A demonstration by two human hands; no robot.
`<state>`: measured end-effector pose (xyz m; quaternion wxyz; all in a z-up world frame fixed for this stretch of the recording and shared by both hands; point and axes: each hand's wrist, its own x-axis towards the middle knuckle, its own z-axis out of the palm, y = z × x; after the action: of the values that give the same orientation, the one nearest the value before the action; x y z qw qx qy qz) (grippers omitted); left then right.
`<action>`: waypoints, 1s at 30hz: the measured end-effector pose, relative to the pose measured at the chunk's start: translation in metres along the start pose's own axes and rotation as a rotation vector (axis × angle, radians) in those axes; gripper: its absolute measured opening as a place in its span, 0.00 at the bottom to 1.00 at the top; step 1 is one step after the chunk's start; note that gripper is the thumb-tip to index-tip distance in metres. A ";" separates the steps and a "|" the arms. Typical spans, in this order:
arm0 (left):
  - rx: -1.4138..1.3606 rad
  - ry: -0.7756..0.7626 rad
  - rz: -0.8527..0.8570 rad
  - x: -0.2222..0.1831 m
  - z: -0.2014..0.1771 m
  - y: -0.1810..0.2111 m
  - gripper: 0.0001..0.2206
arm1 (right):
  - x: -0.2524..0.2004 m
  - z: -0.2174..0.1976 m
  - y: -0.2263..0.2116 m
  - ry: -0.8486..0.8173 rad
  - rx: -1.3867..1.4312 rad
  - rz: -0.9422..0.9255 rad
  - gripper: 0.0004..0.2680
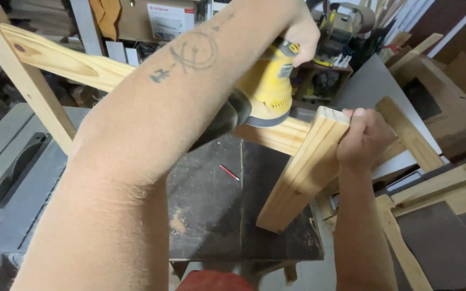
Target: Sanding a wooden frame using an orbital sander to smooth the surface and edges.
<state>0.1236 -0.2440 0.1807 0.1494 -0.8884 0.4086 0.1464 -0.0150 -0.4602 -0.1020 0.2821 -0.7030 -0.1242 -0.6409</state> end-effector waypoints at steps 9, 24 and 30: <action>-0.165 0.319 -0.173 -0.030 0.041 0.093 0.16 | 0.009 -0.004 0.000 -0.092 -0.107 0.029 0.13; -0.218 1.063 -0.401 -0.138 0.241 -0.026 0.34 | 0.010 -0.008 0.025 -0.159 -0.016 -0.057 0.13; -0.204 1.354 -0.448 -0.132 0.270 0.005 0.23 | -0.002 -0.022 0.054 -0.195 -0.114 -0.140 0.07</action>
<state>-0.0001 -0.0531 -0.0155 -0.1941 -0.8562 0.2040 -0.4332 -0.0046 -0.5153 -0.1167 0.1829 -0.7665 -0.1630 -0.5937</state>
